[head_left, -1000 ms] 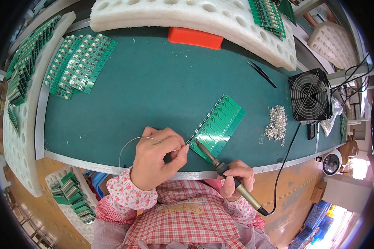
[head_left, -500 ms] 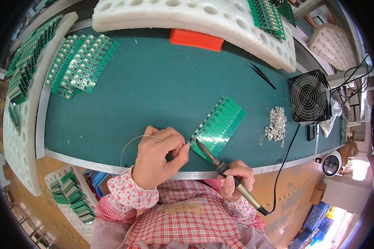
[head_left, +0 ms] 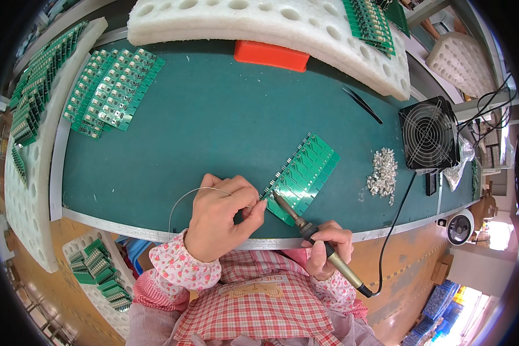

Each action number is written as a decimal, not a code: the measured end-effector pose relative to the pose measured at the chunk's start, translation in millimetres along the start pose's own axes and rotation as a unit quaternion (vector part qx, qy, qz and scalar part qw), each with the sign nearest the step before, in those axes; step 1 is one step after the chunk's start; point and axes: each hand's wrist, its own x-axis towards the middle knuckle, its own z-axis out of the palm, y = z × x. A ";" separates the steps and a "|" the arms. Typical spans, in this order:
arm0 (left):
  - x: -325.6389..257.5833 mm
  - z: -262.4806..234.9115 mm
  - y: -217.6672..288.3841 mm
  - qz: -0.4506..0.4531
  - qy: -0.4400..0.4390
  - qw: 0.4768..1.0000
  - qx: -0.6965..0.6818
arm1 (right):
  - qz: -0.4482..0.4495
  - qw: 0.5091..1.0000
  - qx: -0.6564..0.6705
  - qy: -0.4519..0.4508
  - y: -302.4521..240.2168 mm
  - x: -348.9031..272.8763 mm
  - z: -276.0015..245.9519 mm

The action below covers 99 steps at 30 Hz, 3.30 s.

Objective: The person solders components onto a circuit board using a soldering iron and wire. Then, the person places finished boards onto a tray, inserts components onto another circuit board, and solders them.

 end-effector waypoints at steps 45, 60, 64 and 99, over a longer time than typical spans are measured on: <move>-12.7 -7.9 -1.7 0.016 0.020 0.999 -0.026 | -0.058 0.998 0.030 0.010 9.1 -7.2 -4.1; -12.3 -6.8 -1.6 0.011 -0.002 1.000 0.001 | -0.060 0.996 0.035 -0.049 5.3 -0.9 -2.7; -11.8 -6.4 -1.2 0.010 0.002 1.000 0.004 | -0.067 0.996 0.026 -0.061 5.8 -0.1 -3.4; -13.1 -5.9 0.6 -0.015 0.007 1.000 -0.006 | -0.091 0.988 -0.030 -0.118 -6.4 -0.4 -1.2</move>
